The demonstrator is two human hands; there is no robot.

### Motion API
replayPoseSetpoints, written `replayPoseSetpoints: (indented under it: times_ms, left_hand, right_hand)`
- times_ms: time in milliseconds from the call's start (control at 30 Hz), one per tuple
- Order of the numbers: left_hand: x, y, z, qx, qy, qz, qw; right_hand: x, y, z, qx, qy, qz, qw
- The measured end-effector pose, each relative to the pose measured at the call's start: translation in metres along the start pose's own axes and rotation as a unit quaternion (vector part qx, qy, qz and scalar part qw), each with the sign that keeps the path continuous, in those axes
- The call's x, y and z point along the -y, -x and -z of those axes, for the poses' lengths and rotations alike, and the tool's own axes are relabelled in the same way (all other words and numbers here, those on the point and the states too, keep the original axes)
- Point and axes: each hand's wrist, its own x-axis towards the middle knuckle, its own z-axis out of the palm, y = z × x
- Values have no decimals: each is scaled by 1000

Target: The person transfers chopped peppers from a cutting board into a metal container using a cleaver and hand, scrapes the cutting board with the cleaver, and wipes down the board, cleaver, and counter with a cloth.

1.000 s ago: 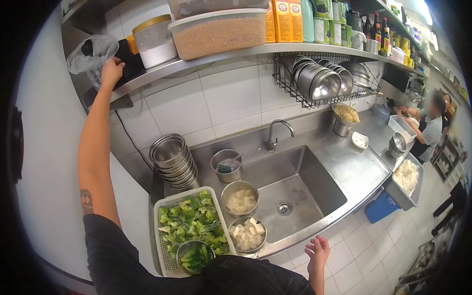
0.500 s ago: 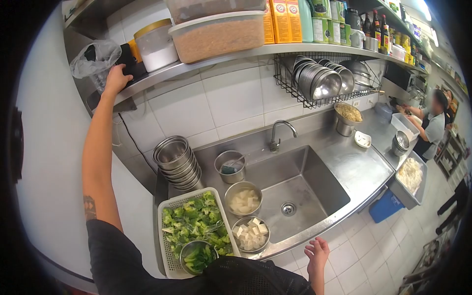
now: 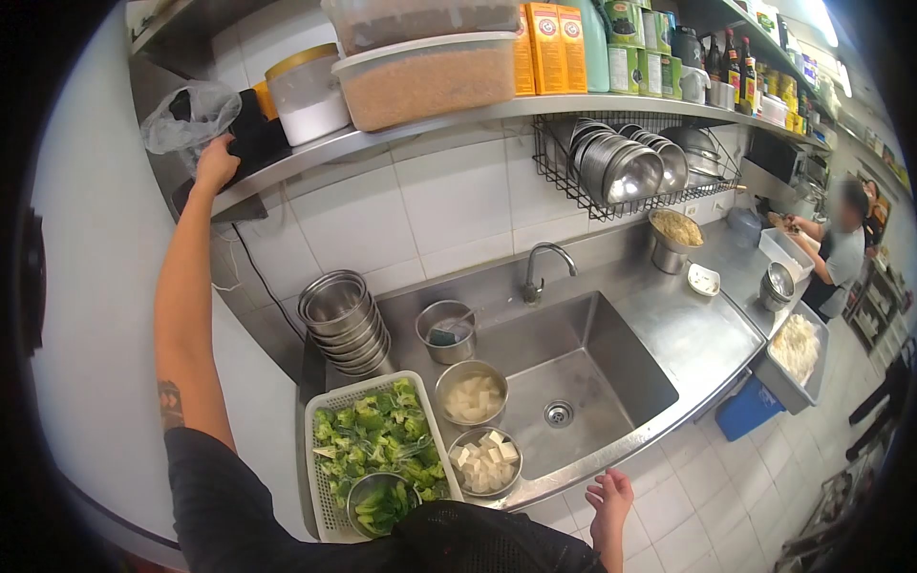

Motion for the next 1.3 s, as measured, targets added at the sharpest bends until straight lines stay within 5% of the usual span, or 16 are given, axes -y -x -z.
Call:
replayPoseSetpoints:
  times_ms: [133,333,467,500,667,867,1000,1133,1300]
  left_hand:
    - [9,3,-6,9,108,52,993]
    - [9,12,-5,-7,196,120,973]
    - [-18,34,10,-84,82,137,984]
    - [-26,40,17,-90,81,135,983]
    - [-29,44,19,-78,34,136,987]
    - [-25,42,20,-71,102,168,978]
    - [-24,39,17,-66,81,171,980]
    - [-26,39,18,-55,76,165,982]
    - [-28,42,20,-49,57,171,982]
  right_hand:
    - [54,-19,-46,118,133,155,972]
    - [230,31,-244,358,155,411,824]
    - [300,93,-398,430,158,673,581]
    - [309,106,-437,409,142,707,559]
    - [329,97,-620,321,261,660,627]
    - [354,97,-705,289,335,481,757]
    - [355,83,-698,381,246,494,742]
    - [352,89,-683,346,284,556,700]
    - [352,102,-667,329,270,543,724]
